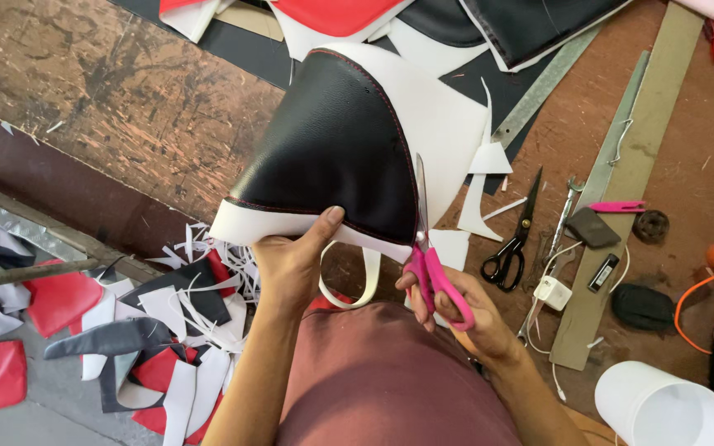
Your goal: The person uses pink-handled scissors to trim the edges of several black leather pieces with white backing on a wooden workbench. They cut along marked lines, rotate the pieces, and discard offcuts, continuing the trimming process across multiple items.
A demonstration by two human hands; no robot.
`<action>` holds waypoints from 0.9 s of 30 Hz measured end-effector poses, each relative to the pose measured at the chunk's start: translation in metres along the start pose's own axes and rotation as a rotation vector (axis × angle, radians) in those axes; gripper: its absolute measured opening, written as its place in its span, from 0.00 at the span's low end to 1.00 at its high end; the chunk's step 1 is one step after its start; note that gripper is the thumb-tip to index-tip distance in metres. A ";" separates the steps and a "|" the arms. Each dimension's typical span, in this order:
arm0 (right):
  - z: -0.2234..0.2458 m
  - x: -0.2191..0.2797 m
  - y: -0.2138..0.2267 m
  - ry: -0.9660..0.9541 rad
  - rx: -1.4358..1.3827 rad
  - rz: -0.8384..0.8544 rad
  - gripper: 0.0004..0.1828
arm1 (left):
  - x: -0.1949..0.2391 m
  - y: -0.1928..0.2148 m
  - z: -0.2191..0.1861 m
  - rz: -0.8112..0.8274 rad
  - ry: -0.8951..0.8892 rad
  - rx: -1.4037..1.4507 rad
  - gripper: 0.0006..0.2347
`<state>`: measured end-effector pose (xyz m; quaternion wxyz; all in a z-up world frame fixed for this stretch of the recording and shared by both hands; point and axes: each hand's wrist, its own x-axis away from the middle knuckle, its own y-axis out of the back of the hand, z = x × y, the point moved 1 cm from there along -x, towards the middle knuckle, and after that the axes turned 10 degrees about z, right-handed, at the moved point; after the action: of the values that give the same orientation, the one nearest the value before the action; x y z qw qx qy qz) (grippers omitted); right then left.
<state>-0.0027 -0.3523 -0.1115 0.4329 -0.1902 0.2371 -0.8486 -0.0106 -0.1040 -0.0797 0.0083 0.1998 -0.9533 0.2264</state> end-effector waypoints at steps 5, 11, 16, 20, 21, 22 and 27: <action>0.000 0.006 -0.002 -0.092 -0.018 -0.047 0.30 | 0.000 0.003 0.000 -0.030 0.066 -0.071 0.16; 0.005 0.008 -0.001 0.024 0.017 -0.031 0.30 | 0.007 0.001 -0.003 0.063 0.097 -0.059 0.18; 0.007 0.009 0.000 -0.035 0.000 -0.022 0.32 | 0.007 0.006 -0.001 0.078 0.122 -0.094 0.18; 0.007 0.014 -0.001 0.030 -0.039 0.012 0.34 | 0.009 0.010 0.002 0.098 0.194 -0.164 0.16; 0.007 0.015 -0.001 0.041 -0.043 0.006 0.34 | 0.010 0.010 0.002 0.101 0.221 -0.210 0.16; 0.006 0.015 -0.001 0.054 -0.047 0.001 0.34 | 0.012 0.010 0.003 0.107 0.224 -0.207 0.15; 0.003 0.014 0.001 0.022 -0.032 0.004 0.34 | 0.016 0.013 0.005 0.087 0.240 -0.189 0.14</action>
<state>-0.0084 -0.3652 -0.1082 0.4289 -0.1875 0.2557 -0.8459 -0.0297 -0.1018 -0.0881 0.1311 0.1283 -0.9702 0.1582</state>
